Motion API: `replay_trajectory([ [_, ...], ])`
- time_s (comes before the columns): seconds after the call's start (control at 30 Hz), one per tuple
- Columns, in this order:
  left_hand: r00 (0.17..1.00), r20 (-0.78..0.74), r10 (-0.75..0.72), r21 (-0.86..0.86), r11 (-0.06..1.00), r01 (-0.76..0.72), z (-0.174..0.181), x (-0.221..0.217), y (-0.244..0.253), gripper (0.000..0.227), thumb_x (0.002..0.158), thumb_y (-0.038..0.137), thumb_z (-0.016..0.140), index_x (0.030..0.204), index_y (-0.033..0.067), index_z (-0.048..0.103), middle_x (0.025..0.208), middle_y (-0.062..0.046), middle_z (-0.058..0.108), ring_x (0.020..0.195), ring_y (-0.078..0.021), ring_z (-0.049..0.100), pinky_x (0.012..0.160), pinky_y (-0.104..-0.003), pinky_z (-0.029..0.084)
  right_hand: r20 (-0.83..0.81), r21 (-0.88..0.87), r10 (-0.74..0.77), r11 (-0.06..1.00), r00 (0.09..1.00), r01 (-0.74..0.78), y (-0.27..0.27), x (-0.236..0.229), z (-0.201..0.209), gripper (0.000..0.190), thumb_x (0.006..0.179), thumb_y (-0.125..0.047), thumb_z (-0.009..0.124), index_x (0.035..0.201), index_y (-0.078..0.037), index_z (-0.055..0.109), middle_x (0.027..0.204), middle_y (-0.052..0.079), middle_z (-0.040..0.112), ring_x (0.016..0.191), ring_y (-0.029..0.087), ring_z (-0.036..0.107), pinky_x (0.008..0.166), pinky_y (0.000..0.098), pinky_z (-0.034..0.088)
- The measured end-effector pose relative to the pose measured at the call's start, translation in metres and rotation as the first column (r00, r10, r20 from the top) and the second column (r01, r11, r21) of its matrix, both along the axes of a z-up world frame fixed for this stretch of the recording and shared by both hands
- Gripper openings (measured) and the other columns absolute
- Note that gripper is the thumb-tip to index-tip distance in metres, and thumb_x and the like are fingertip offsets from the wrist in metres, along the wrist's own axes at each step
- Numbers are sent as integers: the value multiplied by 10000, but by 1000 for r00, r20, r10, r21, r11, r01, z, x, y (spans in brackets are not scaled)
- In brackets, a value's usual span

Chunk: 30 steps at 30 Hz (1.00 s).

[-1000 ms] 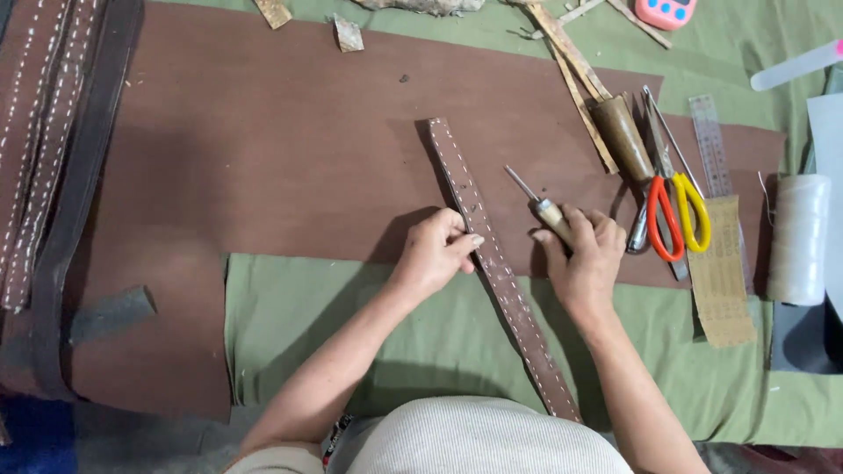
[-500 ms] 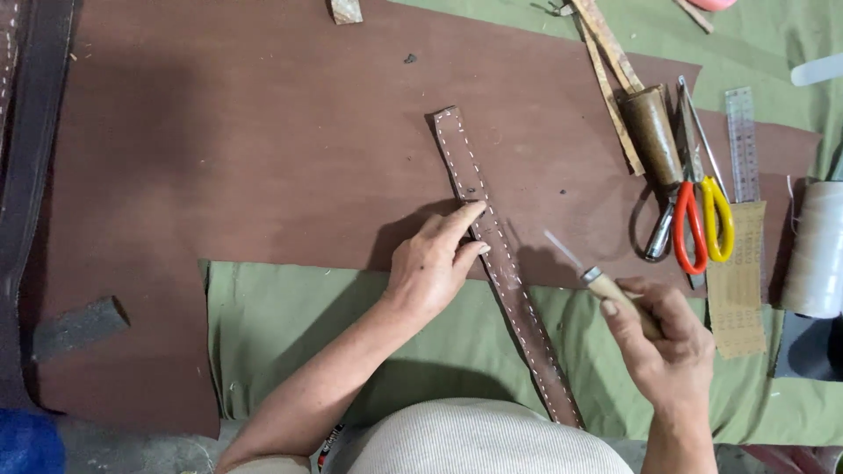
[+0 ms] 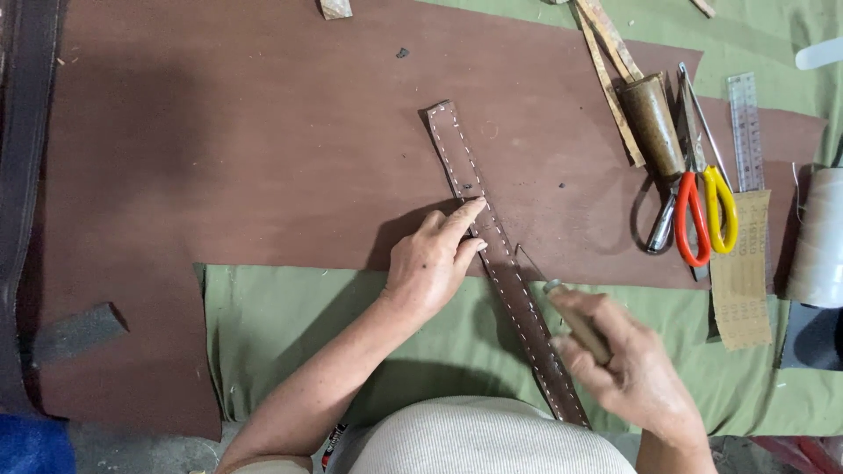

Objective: Punching holes in a leather strap using an awl and mallet, and trimming the end with scissors.

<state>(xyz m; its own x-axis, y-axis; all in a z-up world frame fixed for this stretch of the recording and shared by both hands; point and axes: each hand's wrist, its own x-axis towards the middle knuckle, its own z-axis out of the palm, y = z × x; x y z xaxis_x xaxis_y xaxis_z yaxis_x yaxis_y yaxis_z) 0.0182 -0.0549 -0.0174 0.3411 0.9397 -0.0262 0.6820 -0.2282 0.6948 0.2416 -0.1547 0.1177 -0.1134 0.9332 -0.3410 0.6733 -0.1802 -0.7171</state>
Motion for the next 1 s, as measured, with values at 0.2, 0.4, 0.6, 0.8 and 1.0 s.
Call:
replay_trajectory([
  [0.2, 1000, -2, 8, -15, 1000, -8, -1, 1, 0, 561, 936, 354, 748, 1461, 304, 557, 859, -36, 560, 624, -303, 640, 506, -504, 559, -106, 345, -80, 932, 991, 112, -12, 3, -64, 409, 782, -129, 852, 1154, -122, 683, 1124, 49, 744, 995, 158, 729, 875, 277, 595],
  [0.4, 999, 39, 3, -63, 998, 0, 7, -1, 2, 538, 947, 336, 724, 1456, 288, 558, 899, -51, 590, 681, -304, 668, 558, -498, 568, -109, 694, -224, 680, 969, 235, -21, -11, -69, 321, 924, -93, 705, 1128, 148, 643, 1045, 230, 721, 893, 282, 739, 861, 318, 616],
  [0.6, 1000, 1, 10, -32, 999, -10, 7, 0, 2, 541, 942, 340, 732, 1452, 304, 556, 886, -42, 589, 651, -297, 669, 525, -490, 571, -133, 671, -202, 702, 970, 238, -4, -43, -69, 257, 955, -92, 672, 1125, 95, 629, 942, 181, 766, 832, 242, 785, 815, 293, 620],
  [0.8, 998, 60, 37, -68, 997, -33, 3, -1, 1, 562, 895, 317, 759, 1424, 343, 570, 843, -63, 604, 673, -401, 708, 582, -559, 603, -347, 571, -188, 735, 919, 366, 6, -43, -100, 252, 868, 27, 727, 1086, 139, 670, 846, 246, 760, 782, 309, 795, 642, 356, 626],
  [1.0, 998, 54, 33, -61, 998, -29, 6, -2, 1, 552, 898, 312, 756, 1417, 329, 572, 842, -72, 595, 675, -417, 699, 583, -569, 601, -353, 565, -192, 736, 916, 372, 5, -44, -106, 243, 862, 37, 744, 1068, 143, 670, 859, 247, 755, 758, 293, 793, 627, 336, 625],
])
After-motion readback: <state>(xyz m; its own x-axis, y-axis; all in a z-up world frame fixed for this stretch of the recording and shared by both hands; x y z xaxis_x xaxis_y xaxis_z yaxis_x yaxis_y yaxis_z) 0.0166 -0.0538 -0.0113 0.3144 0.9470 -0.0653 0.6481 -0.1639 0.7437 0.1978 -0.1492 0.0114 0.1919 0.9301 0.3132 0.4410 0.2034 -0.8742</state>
